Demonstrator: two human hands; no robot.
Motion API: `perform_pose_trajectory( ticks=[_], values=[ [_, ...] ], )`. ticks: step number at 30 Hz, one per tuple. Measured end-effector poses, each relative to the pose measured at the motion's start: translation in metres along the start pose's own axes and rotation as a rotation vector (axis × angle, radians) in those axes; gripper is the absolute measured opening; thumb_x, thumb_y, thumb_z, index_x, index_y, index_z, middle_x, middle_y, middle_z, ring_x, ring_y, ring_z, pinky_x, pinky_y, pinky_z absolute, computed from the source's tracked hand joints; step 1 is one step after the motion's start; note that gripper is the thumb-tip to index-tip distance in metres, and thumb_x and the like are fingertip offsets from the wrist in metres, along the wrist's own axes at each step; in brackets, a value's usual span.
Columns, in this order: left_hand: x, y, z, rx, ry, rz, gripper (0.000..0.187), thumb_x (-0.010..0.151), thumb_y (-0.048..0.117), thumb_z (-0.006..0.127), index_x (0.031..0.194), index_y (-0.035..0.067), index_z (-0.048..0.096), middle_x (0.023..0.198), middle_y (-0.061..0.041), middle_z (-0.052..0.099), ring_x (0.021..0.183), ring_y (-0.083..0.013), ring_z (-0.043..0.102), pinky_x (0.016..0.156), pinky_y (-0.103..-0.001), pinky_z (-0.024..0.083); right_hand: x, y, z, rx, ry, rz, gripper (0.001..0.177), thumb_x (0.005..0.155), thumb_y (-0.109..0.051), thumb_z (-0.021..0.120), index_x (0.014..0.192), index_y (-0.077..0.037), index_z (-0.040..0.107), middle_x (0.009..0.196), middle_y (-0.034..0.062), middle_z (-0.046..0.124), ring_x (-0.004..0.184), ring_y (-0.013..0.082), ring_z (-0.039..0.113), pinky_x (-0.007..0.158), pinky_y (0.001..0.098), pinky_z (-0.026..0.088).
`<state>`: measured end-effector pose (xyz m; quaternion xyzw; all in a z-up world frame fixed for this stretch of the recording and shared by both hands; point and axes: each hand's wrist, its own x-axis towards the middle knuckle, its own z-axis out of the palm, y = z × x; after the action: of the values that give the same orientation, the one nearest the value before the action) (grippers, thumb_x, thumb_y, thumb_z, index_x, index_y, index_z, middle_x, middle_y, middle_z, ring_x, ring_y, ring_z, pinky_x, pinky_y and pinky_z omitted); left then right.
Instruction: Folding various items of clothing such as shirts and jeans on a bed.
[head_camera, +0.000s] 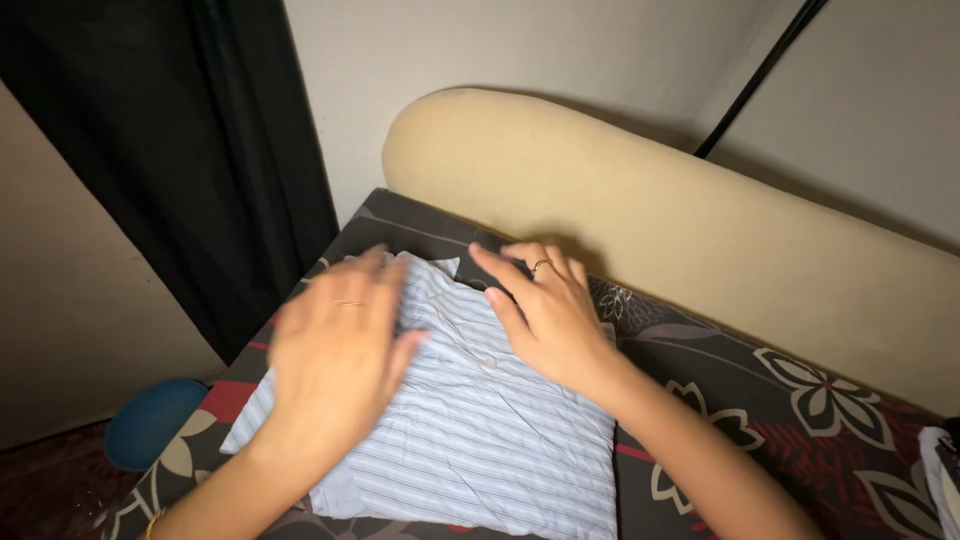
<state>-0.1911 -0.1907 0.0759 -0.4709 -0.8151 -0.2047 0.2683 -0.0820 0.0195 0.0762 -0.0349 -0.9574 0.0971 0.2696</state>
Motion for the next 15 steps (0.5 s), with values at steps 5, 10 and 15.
perform_pose_trajectory(
  ticks=[5, 10, 15],
  values=[
    [-0.016, -0.008, 0.062, -0.102, -0.127, 0.184, 0.084, 0.087, 0.062, 0.057, 0.147, 0.005, 0.044, 0.156, -0.019, 0.040, 0.146, -0.0385, 0.033, 0.113, -0.064, 0.022, -0.047, 0.007, 0.026, -0.164, -0.113, 0.037, 0.062, 0.101, -0.039, 0.053, 0.153, -0.006, 0.041, 0.151, 0.0289, 0.042, 0.141, 0.0449, 0.035, 0.113, 0.0586, 0.021],
    [-0.036, -0.024, 0.084, -0.127, -0.256, 0.049, 0.089, 0.092, 0.066, 0.047, 0.151, 0.001, 0.035, 0.162, -0.016, 0.029, 0.150, -0.0303, 0.026, 0.117, -0.060, 0.019, -0.072, 0.006, 0.029, -0.125, -0.304, 0.197, 0.076, 0.103, -0.048, 0.048, 0.157, 0.001, 0.028, 0.156, 0.0370, 0.026, 0.147, 0.0498, 0.020, 0.117, 0.0615, 0.009],
    [-0.033, -0.023, 0.089, -0.086, -0.284, 0.040, 0.095, 0.086, 0.066, 0.047, 0.156, 0.003, 0.032, 0.165, -0.015, 0.028, 0.151, -0.0315, 0.025, 0.112, -0.060, 0.018, -0.098, -0.014, 0.018, -0.140, -0.219, 0.095, 0.078, 0.101, -0.048, 0.051, 0.158, -0.001, 0.028, 0.161, 0.0357, 0.019, 0.151, 0.0503, 0.013, 0.116, 0.0651, 0.004]
  ],
)
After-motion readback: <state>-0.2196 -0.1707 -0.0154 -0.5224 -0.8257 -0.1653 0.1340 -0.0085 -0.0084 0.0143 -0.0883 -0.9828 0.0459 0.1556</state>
